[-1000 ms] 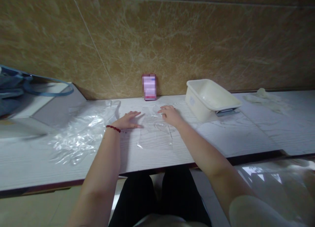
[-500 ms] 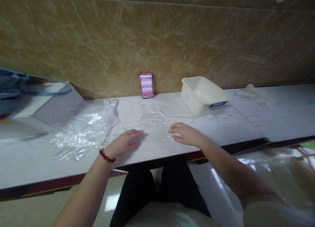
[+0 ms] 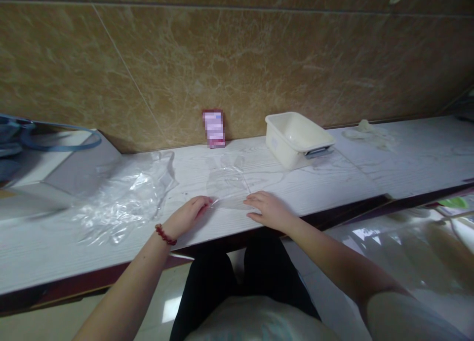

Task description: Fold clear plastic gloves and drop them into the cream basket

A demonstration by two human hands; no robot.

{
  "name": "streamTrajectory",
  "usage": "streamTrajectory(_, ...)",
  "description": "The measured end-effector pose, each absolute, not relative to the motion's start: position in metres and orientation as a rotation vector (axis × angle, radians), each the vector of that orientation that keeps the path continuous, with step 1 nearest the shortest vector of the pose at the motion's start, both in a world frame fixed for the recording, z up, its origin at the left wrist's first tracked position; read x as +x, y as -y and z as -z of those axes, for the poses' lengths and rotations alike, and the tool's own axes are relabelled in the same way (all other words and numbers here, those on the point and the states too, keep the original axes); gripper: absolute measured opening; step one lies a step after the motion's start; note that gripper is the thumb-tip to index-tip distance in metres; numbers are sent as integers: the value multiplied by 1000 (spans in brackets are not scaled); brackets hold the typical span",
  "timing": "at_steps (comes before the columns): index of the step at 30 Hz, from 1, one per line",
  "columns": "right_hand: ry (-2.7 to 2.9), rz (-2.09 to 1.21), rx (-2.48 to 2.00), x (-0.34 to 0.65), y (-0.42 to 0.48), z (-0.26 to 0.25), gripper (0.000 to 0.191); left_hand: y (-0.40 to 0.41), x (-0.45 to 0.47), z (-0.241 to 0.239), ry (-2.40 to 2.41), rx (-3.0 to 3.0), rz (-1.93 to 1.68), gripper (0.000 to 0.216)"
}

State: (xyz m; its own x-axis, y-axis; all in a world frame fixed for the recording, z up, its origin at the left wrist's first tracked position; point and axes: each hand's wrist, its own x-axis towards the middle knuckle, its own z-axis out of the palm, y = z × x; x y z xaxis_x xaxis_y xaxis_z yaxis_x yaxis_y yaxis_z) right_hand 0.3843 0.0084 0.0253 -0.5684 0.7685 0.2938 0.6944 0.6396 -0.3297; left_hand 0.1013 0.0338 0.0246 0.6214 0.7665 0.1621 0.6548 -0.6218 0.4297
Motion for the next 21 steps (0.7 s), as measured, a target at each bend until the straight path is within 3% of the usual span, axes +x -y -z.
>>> streamTrajectory(8, 2314, -186, -1246, 371, -13, -21, 18, -29, 104, -28, -1197, 2436, -487, 26)
streamTrajectory(21, 2320, -544, -1134, 376, 21, -28, 20, 9, 98, -27, -1225, 2454, -554, 27)
